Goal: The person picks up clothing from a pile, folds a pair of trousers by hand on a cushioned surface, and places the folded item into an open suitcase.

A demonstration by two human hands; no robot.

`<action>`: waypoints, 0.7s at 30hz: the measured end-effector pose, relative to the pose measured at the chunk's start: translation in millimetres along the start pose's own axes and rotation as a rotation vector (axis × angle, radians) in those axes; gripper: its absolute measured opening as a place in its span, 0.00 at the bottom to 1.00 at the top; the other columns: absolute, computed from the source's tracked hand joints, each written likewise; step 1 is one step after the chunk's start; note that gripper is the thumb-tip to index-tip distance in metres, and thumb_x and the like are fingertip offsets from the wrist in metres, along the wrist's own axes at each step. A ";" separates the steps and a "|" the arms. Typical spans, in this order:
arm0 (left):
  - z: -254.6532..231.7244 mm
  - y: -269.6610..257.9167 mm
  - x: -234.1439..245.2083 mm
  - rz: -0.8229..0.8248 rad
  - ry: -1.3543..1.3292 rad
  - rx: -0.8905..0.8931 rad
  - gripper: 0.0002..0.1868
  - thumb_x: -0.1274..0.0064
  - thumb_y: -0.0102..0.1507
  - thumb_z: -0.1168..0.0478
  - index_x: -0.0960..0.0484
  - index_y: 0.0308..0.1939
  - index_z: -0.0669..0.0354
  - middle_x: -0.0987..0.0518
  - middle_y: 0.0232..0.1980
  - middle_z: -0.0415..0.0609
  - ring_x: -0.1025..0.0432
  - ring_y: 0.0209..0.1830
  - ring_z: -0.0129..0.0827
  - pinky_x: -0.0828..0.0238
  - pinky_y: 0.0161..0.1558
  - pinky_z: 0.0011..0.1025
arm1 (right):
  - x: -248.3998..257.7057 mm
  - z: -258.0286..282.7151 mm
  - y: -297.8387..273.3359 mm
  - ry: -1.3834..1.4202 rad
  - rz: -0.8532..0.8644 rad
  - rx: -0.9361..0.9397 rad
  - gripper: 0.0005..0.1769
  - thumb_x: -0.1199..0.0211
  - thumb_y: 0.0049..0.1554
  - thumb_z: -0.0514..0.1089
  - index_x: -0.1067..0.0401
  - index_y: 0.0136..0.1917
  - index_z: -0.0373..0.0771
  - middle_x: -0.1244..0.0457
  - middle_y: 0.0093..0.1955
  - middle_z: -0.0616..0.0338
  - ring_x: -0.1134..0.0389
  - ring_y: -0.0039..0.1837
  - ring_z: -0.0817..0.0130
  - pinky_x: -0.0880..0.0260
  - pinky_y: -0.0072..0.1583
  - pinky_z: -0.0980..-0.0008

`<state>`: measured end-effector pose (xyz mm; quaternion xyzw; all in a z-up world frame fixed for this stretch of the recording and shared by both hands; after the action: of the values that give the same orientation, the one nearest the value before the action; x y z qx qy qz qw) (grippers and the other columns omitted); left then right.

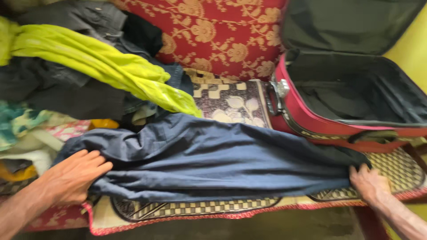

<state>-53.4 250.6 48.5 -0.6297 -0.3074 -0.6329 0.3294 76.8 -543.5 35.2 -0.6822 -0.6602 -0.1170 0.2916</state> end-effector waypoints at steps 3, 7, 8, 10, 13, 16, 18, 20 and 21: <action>1.7 7.4 12.3 0.297 -0.027 0.186 0.37 0.38 0.42 0.61 0.26 0.57 0.55 0.27 0.56 0.51 0.36 0.59 0.47 0.38 0.56 0.40 | 52.6 38.7 21.4 0.163 0.118 0.255 0.08 0.36 0.55 0.54 0.24 0.49 0.58 0.32 0.49 0.68 0.28 0.55 0.68 0.23 0.50 0.60; 13.7 34.4 20.4 0.575 -0.552 0.564 0.32 0.42 0.58 0.34 0.18 0.52 0.55 0.20 0.55 0.54 0.26 0.57 0.45 0.31 0.58 0.41 | 227.5 118.3 20.4 0.527 -0.094 0.567 0.13 0.37 0.56 0.46 0.30 0.54 0.44 0.33 0.56 0.57 0.30 0.60 0.55 0.26 0.58 0.57; 23.7 44.3 24.7 0.498 -0.724 0.581 0.31 0.47 0.60 0.35 0.16 0.46 0.60 0.16 0.48 0.60 0.22 0.50 0.50 0.26 0.53 0.44 | 282.3 140.3 12.3 0.783 -0.342 0.731 0.27 0.35 0.53 0.46 0.32 0.65 0.39 0.36 0.62 0.49 0.32 0.60 0.49 0.28 0.58 0.56; 47.8 53.8 30.9 0.177 -0.657 0.605 0.28 0.49 0.62 0.39 0.14 0.42 0.62 0.14 0.43 0.62 0.20 0.46 0.55 0.24 0.49 0.47 | 355.3 179.1 -3.1 1.075 -0.451 0.789 0.28 0.37 0.58 0.50 0.34 0.70 0.45 0.39 0.71 0.48 0.38 0.71 0.51 0.37 0.68 0.60; 81.5 48.2 22.1 -0.274 -0.272 0.575 0.19 0.48 0.62 0.49 0.15 0.46 0.59 0.16 0.45 0.60 0.23 0.49 0.58 0.28 0.51 0.50 | 413.9 245.2 -15.8 1.091 -0.386 0.706 0.37 0.42 0.58 0.61 0.42 0.78 0.54 0.55 0.81 0.46 0.53 0.79 0.42 0.49 0.73 0.40; 101.9 47.0 -34.8 0.127 -0.190 0.741 0.18 0.44 0.61 0.52 0.14 0.50 0.57 0.15 0.52 0.61 0.21 0.54 0.54 0.25 0.56 0.47 | 416.1 293.5 -22.3 0.909 -0.285 0.621 0.43 0.50 0.59 0.72 0.51 0.83 0.58 0.69 0.85 0.46 0.70 0.83 0.37 0.69 0.70 0.19; 88.5 44.5 -46.0 0.160 -0.529 0.579 0.35 0.30 0.46 0.46 0.19 0.53 0.57 0.17 0.55 0.56 0.23 0.57 0.49 0.25 0.56 0.42 | 406.1 299.8 -14.4 0.959 -0.314 0.612 0.45 0.54 0.58 0.76 0.52 0.82 0.58 0.73 0.86 0.48 0.77 0.84 0.37 0.76 0.70 0.16; 59.1 43.7 -39.7 0.286 -0.402 0.536 0.47 0.23 0.37 0.41 0.23 0.55 0.54 0.19 0.56 0.54 0.26 0.59 0.51 0.28 0.56 0.45 | 395.3 304.4 -4.5 0.914 -0.265 0.619 0.47 0.54 0.57 0.79 0.53 0.82 0.57 0.75 0.87 0.49 0.79 0.85 0.39 0.78 0.71 0.18; 39.3 47.9 -32.0 0.274 -0.262 0.541 0.49 0.22 0.35 0.40 0.24 0.55 0.55 0.21 0.57 0.54 0.28 0.60 0.51 0.28 0.55 0.46 | 390.9 304.8 -0.7 0.891 -0.240 0.619 0.48 0.54 0.57 0.80 0.53 0.82 0.57 0.75 0.87 0.49 0.80 0.85 0.39 0.79 0.72 0.20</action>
<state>8.2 254.7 15.9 -0.6310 -0.4167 -0.3916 0.5243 46.9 -49.7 3.6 -0.3694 -0.5496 -0.2271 0.7141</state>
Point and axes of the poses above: each hand's wrist, its own y-axis towards the middle knuckle, its own x-axis out of the back of the hand, z = x × y, the point moved 4 cm from there along y, towards the middle knuckle
